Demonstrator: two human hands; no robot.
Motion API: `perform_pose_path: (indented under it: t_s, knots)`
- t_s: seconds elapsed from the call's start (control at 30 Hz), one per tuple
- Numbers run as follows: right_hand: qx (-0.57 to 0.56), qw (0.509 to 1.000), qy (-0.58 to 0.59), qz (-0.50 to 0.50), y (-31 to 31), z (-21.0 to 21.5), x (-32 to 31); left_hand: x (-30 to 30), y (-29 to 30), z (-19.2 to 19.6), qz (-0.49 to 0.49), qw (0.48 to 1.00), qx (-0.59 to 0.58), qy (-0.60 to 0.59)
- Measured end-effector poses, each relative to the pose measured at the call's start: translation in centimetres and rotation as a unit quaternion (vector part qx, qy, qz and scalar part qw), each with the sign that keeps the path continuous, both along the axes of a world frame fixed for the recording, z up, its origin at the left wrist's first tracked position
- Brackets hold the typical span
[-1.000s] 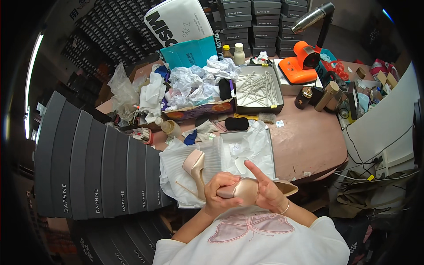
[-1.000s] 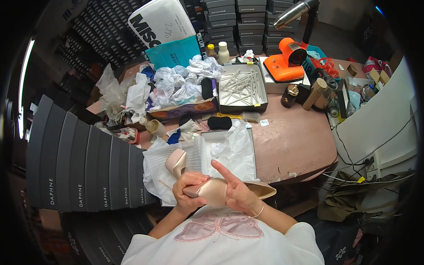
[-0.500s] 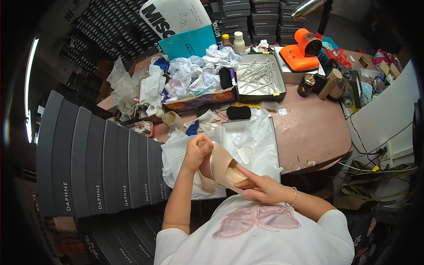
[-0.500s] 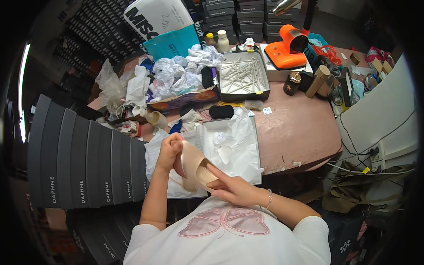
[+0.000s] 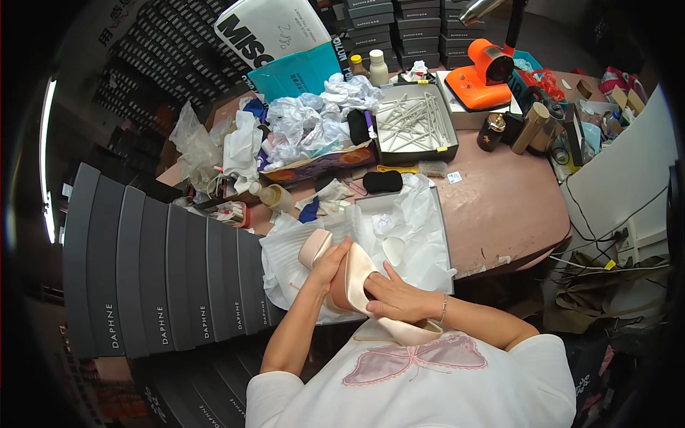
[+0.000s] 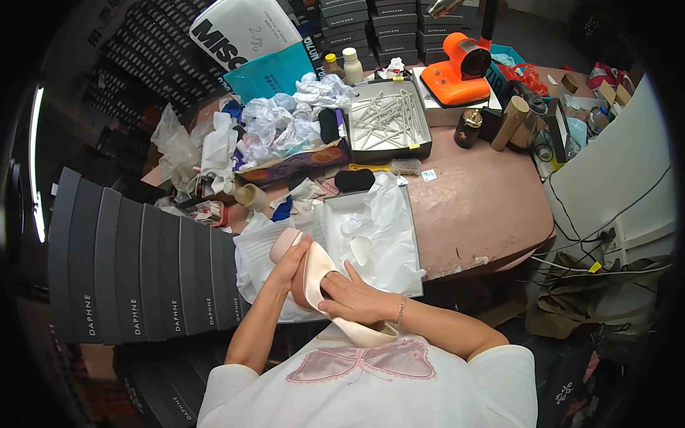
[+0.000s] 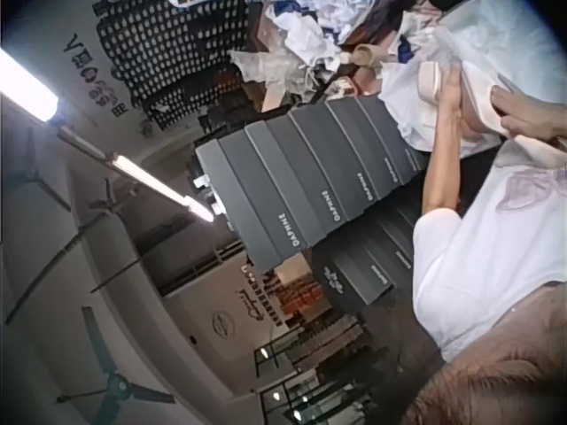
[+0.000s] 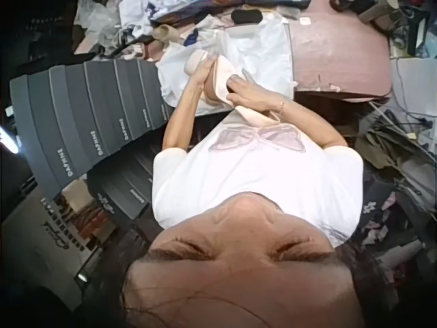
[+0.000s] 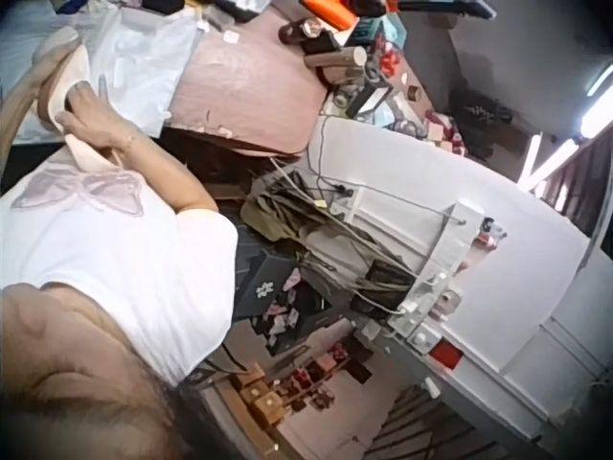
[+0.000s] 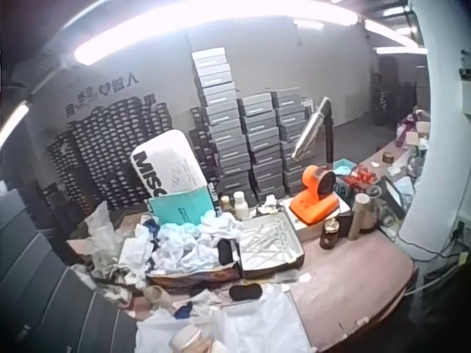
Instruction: Inspecting and packaging high-heeled shoes into brand-named boxes.
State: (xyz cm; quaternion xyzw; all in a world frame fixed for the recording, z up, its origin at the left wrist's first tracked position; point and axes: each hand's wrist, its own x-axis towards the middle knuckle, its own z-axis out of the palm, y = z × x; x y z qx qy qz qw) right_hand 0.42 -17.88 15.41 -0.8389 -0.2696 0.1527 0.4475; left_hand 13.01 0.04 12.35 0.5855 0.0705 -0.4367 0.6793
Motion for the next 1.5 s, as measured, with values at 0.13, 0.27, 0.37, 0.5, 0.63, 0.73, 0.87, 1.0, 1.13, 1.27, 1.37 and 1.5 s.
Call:
perform_pose_path:
  t_s: [0.13, 0.27, 0.37, 0.5, 0.63, 0.73, 0.87, 1.0, 1.13, 1.27, 1.37, 1.5]
  knots:
    - [-0.06, 0.997, 0.042, 0.031, 1.8, -0.2, 3.4, 0.4, 1.8, -0.3, 0.047, 0.998, 0.024, -0.043]
    - [-0.048, 0.999, 0.011, -0.009, 4.4, -2.2, 3.5, 2.1, 4.0, 0.1, -0.022, 0.991, 0.057, -0.123]
    - [0.036, 0.993, -0.051, -0.096, 4.0, -3.1, 3.0, 0.8, 2.5, 2.5, 0.076, 0.976, 0.012, -0.204]
    - [-0.031, 0.993, -0.063, -0.091, 2.2, -0.7, 3.8, -6.5, 0.4, 1.8, 0.289, 0.935, -0.202, 0.027]
    - [-0.033, 0.996, 0.045, -0.072, 3.0, -0.7, 3.4, -9.9, -2.1, 1.3, 0.408, 0.89, -0.193, 0.061]
    - [0.148, 0.987, -0.002, -0.058, 1.6, -0.3, 0.3, -9.8, -2.0, 0.7, 0.435, 0.884, -0.163, 0.045]
    - [0.127, 0.97, 0.198, -0.061, -2.9, 0.3, -0.5, -8.1, 0.0, -1.7, 0.425, 0.886, -0.17, 0.074]
    - [-0.272, 0.912, -0.282, -0.123, -5.4, -2.2, 3.8, -7.3, 0.5, -1.8, 0.359, 0.898, -0.212, 0.138]
    - [-0.264, 0.925, -0.252, -0.107, -6.9, -7.7, 5.2, -8.9, -0.7, 0.9, 0.336, 0.894, -0.238, 0.175]
    - [-0.062, 0.959, -0.225, -0.159, -5.1, -1.0, 3.1, -10.9, -1.0, 2.0, 0.348, 0.884, -0.248, 0.192]
    - [-0.052, 0.959, -0.275, -0.039, -1.1, 1.3, 1.6, -10.9, -0.6, 1.8, 0.345, 0.899, -0.217, 0.163]
    - [-0.126, 0.957, -0.259, -0.047, 2.2, -1.2, 5.9, -10.5, -1.6, 2.6, 0.349, 0.9, -0.22, 0.143]
